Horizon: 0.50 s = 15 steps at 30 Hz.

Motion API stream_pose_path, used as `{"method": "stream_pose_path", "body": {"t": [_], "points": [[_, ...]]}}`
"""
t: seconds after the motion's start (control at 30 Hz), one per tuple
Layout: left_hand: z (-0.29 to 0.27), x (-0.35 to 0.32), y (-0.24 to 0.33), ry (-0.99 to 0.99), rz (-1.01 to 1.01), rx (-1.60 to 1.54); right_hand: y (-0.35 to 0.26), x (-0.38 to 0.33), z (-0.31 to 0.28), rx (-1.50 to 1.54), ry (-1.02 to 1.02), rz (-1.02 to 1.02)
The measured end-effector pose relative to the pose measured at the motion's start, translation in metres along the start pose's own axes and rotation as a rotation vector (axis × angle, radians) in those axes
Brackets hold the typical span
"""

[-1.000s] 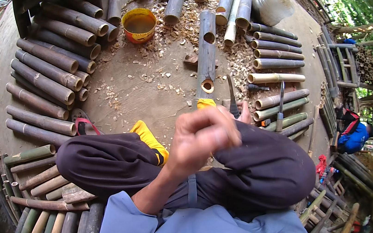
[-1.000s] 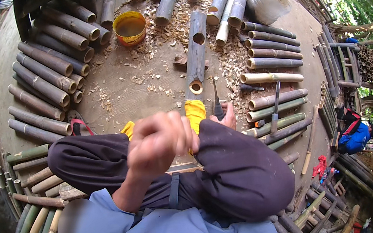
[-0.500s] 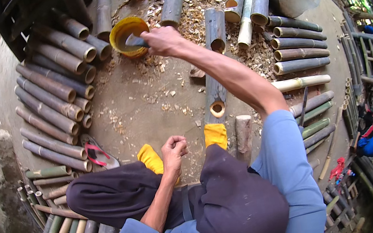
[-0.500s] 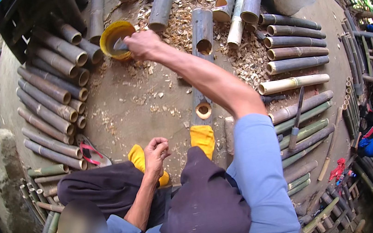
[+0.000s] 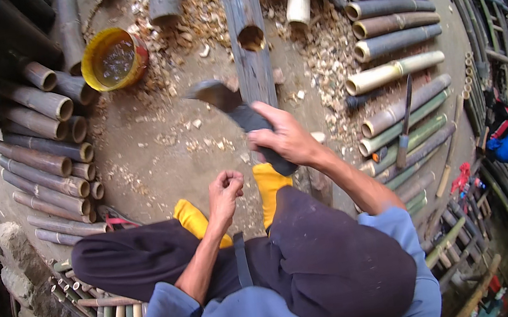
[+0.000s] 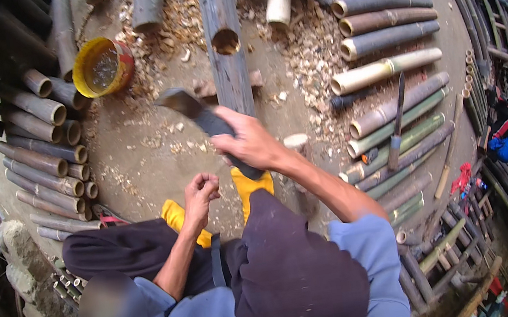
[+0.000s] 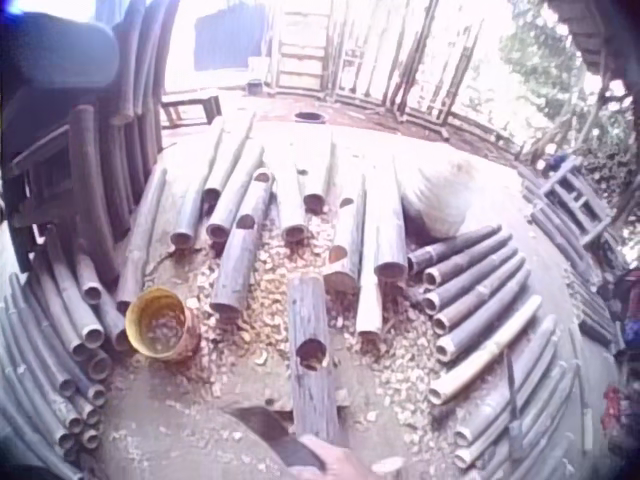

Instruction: The person carves and shapes bamboo poles using a knife and a wooden mallet. They hammer the knife into the bamboo to shave layers and create holes, then insert a thinner bamboo piece to test the fit.

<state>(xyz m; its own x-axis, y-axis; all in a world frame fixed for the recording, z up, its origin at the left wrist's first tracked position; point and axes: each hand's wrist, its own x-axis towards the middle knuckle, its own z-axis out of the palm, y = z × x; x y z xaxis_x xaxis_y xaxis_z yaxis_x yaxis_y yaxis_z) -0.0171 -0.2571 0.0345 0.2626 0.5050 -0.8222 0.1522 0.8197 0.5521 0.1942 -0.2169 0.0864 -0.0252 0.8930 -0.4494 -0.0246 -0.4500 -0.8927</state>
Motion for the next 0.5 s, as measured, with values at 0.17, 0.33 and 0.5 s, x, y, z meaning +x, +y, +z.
{"method": "stream_pose_path", "body": {"t": [0.17,0.33,0.5], "points": [[0.004,-0.005,-0.01,-0.157,-0.031,0.22,0.048,-0.1,-0.014,0.345,0.116,0.452],[0.015,-0.002,-0.014,-0.129,0.013,0.197,0.102,-0.129,-0.006,0.475,0.246,0.56],[0.016,0.001,-0.012,-0.127,-0.002,0.217,0.098,-0.139,-0.021,0.417,0.265,0.586]]}}
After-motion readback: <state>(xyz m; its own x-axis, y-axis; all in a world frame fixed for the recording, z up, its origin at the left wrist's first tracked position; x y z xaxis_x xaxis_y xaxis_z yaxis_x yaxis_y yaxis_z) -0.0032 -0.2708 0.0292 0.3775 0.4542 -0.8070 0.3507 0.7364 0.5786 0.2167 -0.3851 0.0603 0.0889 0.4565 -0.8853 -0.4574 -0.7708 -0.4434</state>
